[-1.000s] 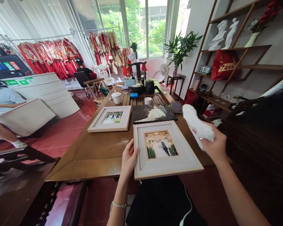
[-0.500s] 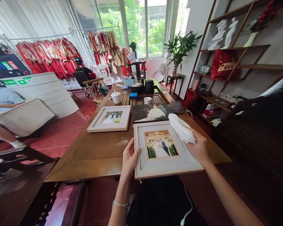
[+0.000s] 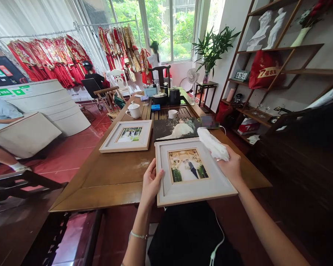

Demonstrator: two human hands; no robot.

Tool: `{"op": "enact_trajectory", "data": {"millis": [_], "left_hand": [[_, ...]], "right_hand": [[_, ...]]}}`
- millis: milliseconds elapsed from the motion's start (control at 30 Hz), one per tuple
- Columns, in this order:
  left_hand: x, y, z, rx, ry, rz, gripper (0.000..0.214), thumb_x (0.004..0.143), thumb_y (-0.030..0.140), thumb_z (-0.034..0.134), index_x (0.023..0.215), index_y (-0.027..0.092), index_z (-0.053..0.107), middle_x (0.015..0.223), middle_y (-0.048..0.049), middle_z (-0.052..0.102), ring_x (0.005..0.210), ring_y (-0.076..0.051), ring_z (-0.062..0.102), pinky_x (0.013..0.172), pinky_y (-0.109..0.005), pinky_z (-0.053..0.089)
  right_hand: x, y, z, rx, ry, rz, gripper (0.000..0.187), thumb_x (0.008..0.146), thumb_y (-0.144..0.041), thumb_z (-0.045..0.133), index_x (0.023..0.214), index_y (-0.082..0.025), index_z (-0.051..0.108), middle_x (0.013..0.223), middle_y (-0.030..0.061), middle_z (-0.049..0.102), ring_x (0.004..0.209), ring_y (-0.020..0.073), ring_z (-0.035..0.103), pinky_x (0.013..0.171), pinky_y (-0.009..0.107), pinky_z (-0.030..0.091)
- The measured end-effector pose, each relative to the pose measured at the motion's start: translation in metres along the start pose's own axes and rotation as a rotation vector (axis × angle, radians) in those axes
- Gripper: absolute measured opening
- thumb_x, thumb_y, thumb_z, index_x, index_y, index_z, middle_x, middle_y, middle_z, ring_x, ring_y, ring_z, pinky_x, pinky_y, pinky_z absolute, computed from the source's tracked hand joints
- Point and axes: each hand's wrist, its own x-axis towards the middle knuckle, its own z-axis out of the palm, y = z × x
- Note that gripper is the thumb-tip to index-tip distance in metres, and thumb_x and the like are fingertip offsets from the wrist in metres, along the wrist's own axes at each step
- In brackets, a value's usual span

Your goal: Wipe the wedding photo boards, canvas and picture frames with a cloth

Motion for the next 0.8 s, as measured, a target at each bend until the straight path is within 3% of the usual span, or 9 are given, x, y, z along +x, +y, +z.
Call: {"op": "enact_trajectory", "data": {"millis": [367,800], "left_hand": [[-0.001,0.008,-0.003,0.016,-0.033,-0.032,0.072,0.076,0.036,0.069,0.14,0.021,0.04,0.147,-0.0109,0.042,0.136,-0.029,0.039,0.109,-0.042,0.039],[0.011,-0.002,-0.008,-0.029,-0.054,-0.016,0.066,0.079,0.029,0.067,0.139,0.021,0.041,0.147,-0.0089,0.042,0.135,-0.026,0.04,0.11,-0.039,0.038]], "right_hand": [[-0.009,0.001,-0.004,0.069,-0.081,0.019,0.054,0.067,-0.017,0.057,0.121,-0.023,0.061,0.122,0.0076,0.064,0.101,0.0265,0.061,0.087,0.039,0.048],[-0.003,0.008,0.002,0.018,-0.097,-0.034,0.05,0.065,-0.017,0.055,0.114,-0.022,0.064,0.113,0.0072,0.067,0.099,0.0266,0.061,0.087,0.04,0.046]]}}
